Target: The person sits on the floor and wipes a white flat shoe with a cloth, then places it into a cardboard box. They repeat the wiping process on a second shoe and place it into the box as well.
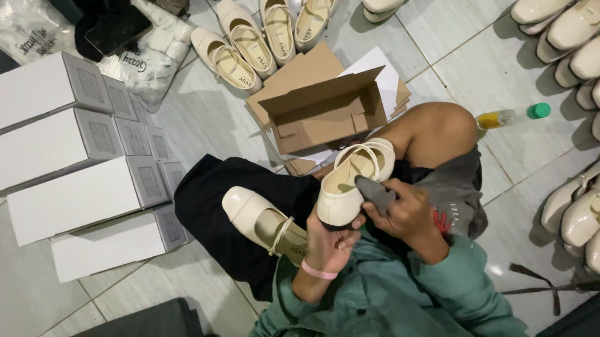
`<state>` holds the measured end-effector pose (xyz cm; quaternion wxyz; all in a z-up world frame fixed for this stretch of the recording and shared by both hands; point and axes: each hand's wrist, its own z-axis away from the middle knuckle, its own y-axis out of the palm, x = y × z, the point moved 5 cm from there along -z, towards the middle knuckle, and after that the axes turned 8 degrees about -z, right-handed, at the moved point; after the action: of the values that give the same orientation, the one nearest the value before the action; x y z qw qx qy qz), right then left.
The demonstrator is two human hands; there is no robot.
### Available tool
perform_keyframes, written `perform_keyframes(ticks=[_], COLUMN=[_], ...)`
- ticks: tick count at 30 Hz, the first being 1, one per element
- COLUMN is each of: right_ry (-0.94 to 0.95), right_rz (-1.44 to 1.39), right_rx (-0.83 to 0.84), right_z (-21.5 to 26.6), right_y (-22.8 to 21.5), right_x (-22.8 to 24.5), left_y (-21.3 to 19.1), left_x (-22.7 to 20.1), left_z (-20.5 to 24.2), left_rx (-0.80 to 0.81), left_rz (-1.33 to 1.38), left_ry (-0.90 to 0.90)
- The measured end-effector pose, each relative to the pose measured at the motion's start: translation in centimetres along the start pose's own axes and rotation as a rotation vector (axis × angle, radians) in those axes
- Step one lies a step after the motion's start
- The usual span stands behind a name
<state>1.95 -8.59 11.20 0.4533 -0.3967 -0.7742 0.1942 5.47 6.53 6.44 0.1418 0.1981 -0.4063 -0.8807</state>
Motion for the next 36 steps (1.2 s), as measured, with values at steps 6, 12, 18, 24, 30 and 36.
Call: perform_keyframes(ticks=[6, 12, 18, 24, 30, 36], right_ry=[0.021, -0.030, -0.307, -0.317, -0.144, 0.072], right_rz=[-0.044, -0.125, -0.238, -0.301, -0.401, 0.055], right_rx=[-0.018, -0.056, 0.052, 0.357, 0.344, 0.301], right_z=[1.4, 0.9, 1.9, 7.0, 11.5, 9.2], right_y=[1.2, 0.6, -0.5, 1.9, 2.6, 1.0], right_x=[-0.6, 1.1, 3.2, 2.2, -0.5, -3.5], left_y=[-0.2, -1.1, -4.2, -9.2, -10.4, -6.2], left_x=[0.0, 0.6, 1.6, 0.9, 2.2, 0.6], left_z=[0.1, -0.2, -1.8, -1.1, -1.1, -0.5], left_rx=[0.004, 0.063, 0.012, 0.076, 0.053, 0.138], left_rz=[0.006, -0.060, -0.179, -0.878, -0.927, -1.110], left_ry=[0.003, 0.053, 0.139, 0.289, 0.221, 0.324])
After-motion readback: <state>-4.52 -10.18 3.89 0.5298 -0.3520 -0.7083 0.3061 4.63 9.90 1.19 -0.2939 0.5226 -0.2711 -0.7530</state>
